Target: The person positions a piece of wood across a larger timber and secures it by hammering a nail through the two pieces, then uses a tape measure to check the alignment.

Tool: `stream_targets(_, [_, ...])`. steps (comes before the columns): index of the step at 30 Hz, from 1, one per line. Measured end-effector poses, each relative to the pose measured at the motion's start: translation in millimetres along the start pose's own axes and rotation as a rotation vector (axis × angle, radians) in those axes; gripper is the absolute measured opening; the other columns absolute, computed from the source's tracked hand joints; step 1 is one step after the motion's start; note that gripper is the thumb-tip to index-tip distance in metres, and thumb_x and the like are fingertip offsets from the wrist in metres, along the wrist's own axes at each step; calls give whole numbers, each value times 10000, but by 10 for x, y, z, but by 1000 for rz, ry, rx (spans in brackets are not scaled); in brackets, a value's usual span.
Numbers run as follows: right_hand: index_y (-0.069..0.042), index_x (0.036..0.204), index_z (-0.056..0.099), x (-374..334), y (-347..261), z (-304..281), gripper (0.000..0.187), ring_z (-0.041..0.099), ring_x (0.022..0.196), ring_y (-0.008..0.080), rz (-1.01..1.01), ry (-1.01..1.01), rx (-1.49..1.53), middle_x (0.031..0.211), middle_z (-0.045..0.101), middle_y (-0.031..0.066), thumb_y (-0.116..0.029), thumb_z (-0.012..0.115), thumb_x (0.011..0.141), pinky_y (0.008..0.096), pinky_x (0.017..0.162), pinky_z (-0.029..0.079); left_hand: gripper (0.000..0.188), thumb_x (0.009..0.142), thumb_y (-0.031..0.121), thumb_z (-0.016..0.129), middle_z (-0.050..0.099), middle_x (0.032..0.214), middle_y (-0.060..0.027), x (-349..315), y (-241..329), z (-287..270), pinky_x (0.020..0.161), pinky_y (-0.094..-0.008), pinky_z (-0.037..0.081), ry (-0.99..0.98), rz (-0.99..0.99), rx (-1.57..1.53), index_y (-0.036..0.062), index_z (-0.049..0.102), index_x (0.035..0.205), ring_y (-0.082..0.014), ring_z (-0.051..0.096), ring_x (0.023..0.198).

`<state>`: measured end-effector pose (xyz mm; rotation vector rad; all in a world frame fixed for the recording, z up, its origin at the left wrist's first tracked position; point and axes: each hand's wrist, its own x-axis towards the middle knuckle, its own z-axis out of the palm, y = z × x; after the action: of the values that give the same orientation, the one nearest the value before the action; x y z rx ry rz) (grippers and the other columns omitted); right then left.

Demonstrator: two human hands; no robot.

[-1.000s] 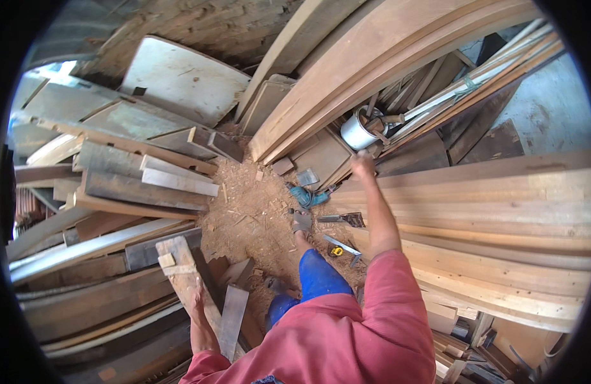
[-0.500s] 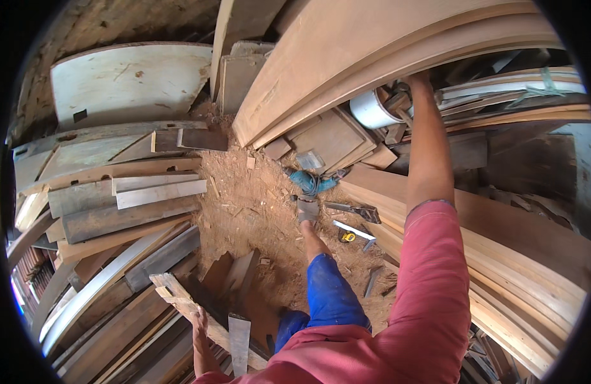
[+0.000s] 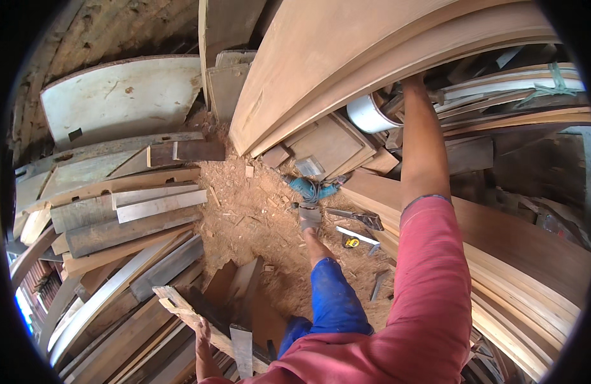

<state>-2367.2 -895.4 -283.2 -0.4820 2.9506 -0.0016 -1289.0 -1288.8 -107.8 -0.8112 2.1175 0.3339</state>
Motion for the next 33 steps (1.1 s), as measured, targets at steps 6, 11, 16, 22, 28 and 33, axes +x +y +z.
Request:
stream_targets(6, [-81, 1355, 626, -324, 79, -107, 512, 542, 1339, 365, -42, 4, 1, 1410, 592, 218, -363, 607, 928, 459, 1130, 427, 409, 983, 120, 579, 680, 1049, -233, 286, -5, -113, 730, -447, 551, 114, 116, 54, -63, 544, 1346, -364, 672, 832])
stream_targets(11, [-65, 1328, 646, -363, -526, -671, 493, 559, 1322, 359, -102, -278, -53, 1401, 600, 217, -336, 611, 918, 445, 1117, 444, 469, 965, 282, 615, 649, 811, -100, 173, 52, -62, 733, -456, 564, 415, 458, 983, 97, 542, 1389, -222, 697, 778])
stream_targets(16, [8, 1060, 716, -726, 80, -986, 497, 684, 1069, 399, 150, -230, 208, 1075, 725, 240, -321, 838, 709, 454, 907, 535, 564, 949, 201, 622, 605, 896, -28, 410, -20, -234, 755, -379, 557, 675, 461, 1120, 100, 439, 1473, -173, 672, 863])
stream_targets(22, [45, 1080, 673, -1311, -196, -1810, 317, 643, 1043, 495, 55, -42, 280, 1063, 675, 330, -204, 679, 883, 533, 920, 511, 617, 940, 152, 656, 598, 971, -18, 500, 138, -106, 810, -326, 561, 843, 394, 1184, 78, 401, 1496, -166, 651, 924])
stream_targets(28, [49, 995, 639, -1834, -384, -1679, 239, 638, 1017, 492, 72, 85, 338, 1014, 673, 294, -165, 689, 901, 529, 896, 506, 638, 947, 269, 681, 464, 1481, -66, 494, 56, -81, 1159, -422, 376, 907, 325, 921, 113, 425, 1511, -231, 519, 1276])
stream_targets(33, [59, 1102, 651, -1934, 227, -1022, 332, 668, 975, 455, 401, 433, 649, 979, 695, 273, -198, 699, 898, 495, 863, 514, 574, 949, 241, 676, 520, 1356, -84, 597, 78, -37, 1033, -430, 458, 1070, 331, 1122, 111, 466, 1467, -237, 557, 1145])
